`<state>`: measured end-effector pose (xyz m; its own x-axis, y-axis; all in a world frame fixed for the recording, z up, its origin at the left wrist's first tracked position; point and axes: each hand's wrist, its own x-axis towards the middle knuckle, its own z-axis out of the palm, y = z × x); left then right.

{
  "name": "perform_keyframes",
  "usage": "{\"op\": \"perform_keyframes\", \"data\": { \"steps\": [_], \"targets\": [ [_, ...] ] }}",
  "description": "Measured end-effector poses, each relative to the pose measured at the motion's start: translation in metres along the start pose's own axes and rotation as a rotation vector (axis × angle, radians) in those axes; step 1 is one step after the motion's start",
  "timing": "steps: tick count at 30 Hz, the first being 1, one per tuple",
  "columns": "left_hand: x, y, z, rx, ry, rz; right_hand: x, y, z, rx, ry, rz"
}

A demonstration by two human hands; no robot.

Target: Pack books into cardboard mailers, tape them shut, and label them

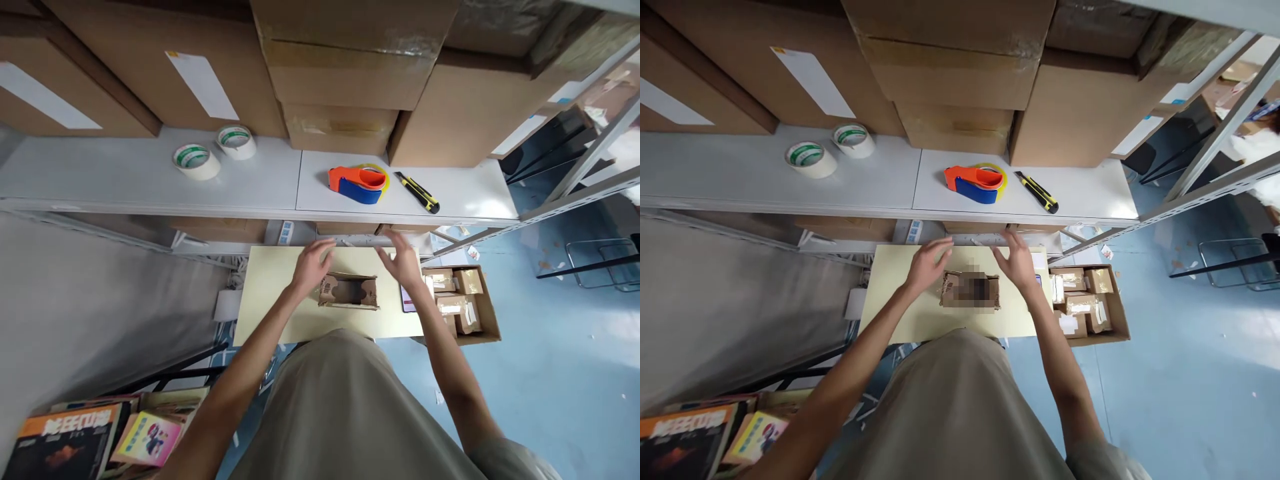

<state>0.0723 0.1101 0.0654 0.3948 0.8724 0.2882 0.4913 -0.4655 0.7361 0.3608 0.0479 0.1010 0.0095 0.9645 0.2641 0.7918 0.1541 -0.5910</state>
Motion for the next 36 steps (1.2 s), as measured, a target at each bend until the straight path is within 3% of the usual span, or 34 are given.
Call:
{"op": "perform_keyframes", "data": {
  "steps": [3, 6, 9, 12, 15, 19, 24, 27, 31, 36],
  "targets": [
    [0.064, 0.039, -0.020, -0.076, 0.154, 0.121, 0.087, -0.030, -0.019, -0.185, 0.042, -0.147],
    [0.104, 0.069, -0.031, -0.100, 0.251, 0.163, 0.151, -0.047, -0.014, -0.401, -0.076, -0.119],
    [0.113, 0.080, -0.031, -0.129, 0.283, 0.154, 0.180, -0.055, 0.001, -0.547, -0.275, -0.036],
    [0.100, 0.075, -0.024, -0.172, 0.269, 0.096, 0.181, -0.056, 0.011, -0.577, -0.303, 0.001],
    [0.074, 0.063, -0.013, -0.265, 0.245, -0.013, 0.159, -0.054, 0.013, -0.499, -0.196, 0.023],
    [0.022, 0.056, -0.001, -0.456, 0.223, -0.174, 0.090, -0.056, 0.011, -0.229, -0.063, 0.080],
    [-0.048, 0.071, 0.005, -0.608, 0.150, -0.325, -0.015, -0.072, 0.023, 0.376, -0.143, 0.235],
    [-0.081, 0.079, 0.006, -0.630, 0.111, -0.392, -0.058, -0.081, 0.040, 0.614, -0.222, 0.334],
    [-0.108, 0.084, 0.004, -0.611, 0.109, -0.472, -0.087, -0.088, 0.061, 0.687, -0.251, 0.412],
    [-0.123, 0.090, 0.000, -0.578, 0.059, -0.483, -0.101, -0.093, 0.067, 0.705, -0.268, 0.407]
  ]
}}
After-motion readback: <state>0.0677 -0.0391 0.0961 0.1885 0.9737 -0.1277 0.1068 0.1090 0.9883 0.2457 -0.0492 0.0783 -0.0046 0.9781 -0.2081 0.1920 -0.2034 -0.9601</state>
